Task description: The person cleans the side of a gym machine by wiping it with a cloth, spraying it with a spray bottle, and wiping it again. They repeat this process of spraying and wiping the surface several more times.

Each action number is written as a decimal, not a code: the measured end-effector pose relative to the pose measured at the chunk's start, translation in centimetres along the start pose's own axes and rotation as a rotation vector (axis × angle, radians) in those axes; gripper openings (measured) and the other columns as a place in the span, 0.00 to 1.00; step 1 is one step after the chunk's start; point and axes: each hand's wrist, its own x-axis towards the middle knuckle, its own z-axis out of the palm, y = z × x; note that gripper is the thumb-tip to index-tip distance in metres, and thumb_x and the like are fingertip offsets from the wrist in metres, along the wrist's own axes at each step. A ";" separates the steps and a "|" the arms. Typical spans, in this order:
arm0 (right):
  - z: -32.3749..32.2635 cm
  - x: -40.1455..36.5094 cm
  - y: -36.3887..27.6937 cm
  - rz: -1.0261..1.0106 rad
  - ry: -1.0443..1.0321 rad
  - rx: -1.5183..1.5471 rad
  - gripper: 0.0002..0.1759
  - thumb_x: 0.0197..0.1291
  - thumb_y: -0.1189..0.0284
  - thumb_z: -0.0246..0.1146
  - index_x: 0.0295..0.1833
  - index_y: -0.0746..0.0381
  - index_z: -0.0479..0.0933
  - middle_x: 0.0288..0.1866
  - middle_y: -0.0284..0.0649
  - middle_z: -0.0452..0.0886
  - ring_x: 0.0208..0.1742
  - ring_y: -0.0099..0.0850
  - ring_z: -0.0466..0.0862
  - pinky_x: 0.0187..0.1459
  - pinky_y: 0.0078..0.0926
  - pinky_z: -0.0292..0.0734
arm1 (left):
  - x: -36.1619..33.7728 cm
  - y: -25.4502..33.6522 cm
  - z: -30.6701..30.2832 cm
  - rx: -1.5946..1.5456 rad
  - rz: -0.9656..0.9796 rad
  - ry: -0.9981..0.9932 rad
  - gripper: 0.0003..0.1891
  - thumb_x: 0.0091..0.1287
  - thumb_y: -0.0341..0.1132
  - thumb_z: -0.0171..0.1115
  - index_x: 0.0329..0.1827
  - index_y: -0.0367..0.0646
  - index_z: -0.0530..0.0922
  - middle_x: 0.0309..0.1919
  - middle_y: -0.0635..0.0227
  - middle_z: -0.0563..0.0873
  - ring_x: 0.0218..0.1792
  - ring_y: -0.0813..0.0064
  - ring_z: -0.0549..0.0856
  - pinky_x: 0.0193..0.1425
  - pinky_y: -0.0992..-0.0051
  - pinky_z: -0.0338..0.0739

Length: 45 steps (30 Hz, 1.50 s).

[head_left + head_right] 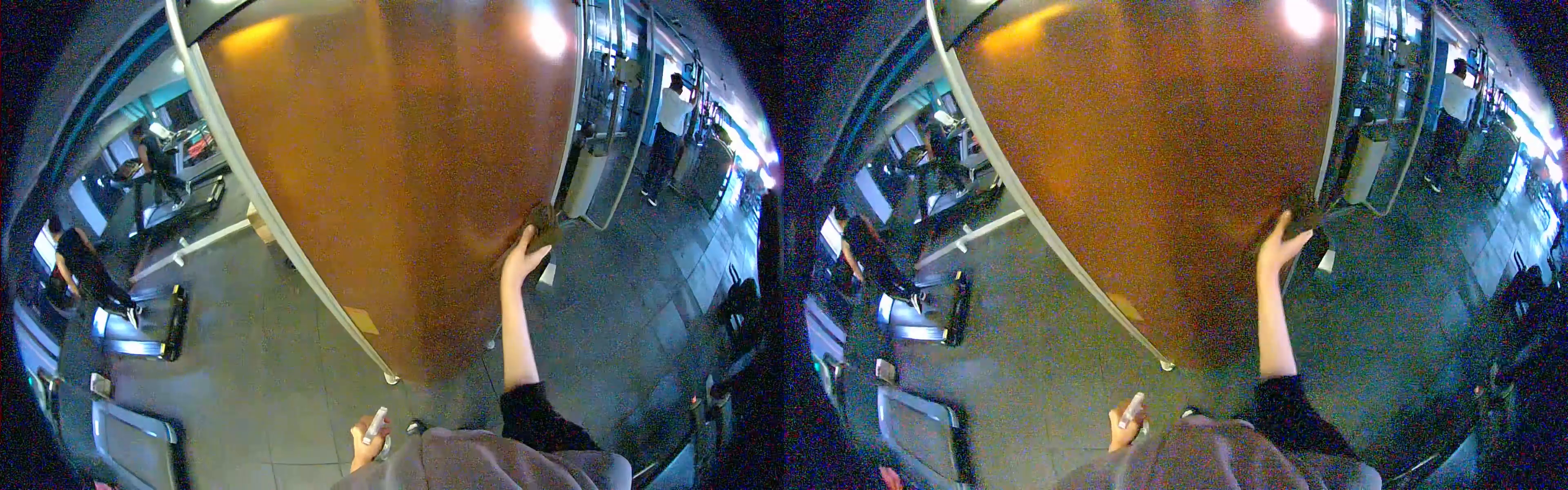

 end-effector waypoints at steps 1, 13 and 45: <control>0.0 -2.1 -1.5 -0.018 0.022 -0.074 0.44 0.60 0.60 0.62 0.69 0.75 0.47 0.71 0.58 0.53 0.70 0.42 0.58 0.70 0.35 0.50 | 0.3 0.5 0.1 0.154 0.174 -0.034 0.11 0.43 0.26 0.67 0.32 0.40 0.83 0.28 0.59 0.85 0.29 0.68 0.85 0.36 0.71 0.78; 2.8 -20.6 -9.2 -1.230 -0.568 -0.483 0.37 0.39 0.62 0.64 0.62 0.33 0.70 0.48 0.29 0.69 0.48 0.31 0.68 0.46 0.40 0.53 | 0.2 4.6 2.7 -0.089 0.073 -0.138 0.10 0.47 0.21 0.62 0.35 0.37 0.81 0.30 0.60 0.85 0.31 0.71 0.84 0.36 0.72 0.77; -0.2 9.8 9.6 0.258 -0.120 -0.014 0.37 0.59 0.58 0.63 0.67 0.67 0.59 0.64 0.43 0.68 0.60 0.37 0.70 0.61 0.32 0.64 | 1.7 3.3 2.0 -0.069 0.151 -0.100 0.11 0.45 0.22 0.62 0.33 0.40 0.81 0.22 0.66 0.81 0.21 0.78 0.77 0.25 0.76 0.72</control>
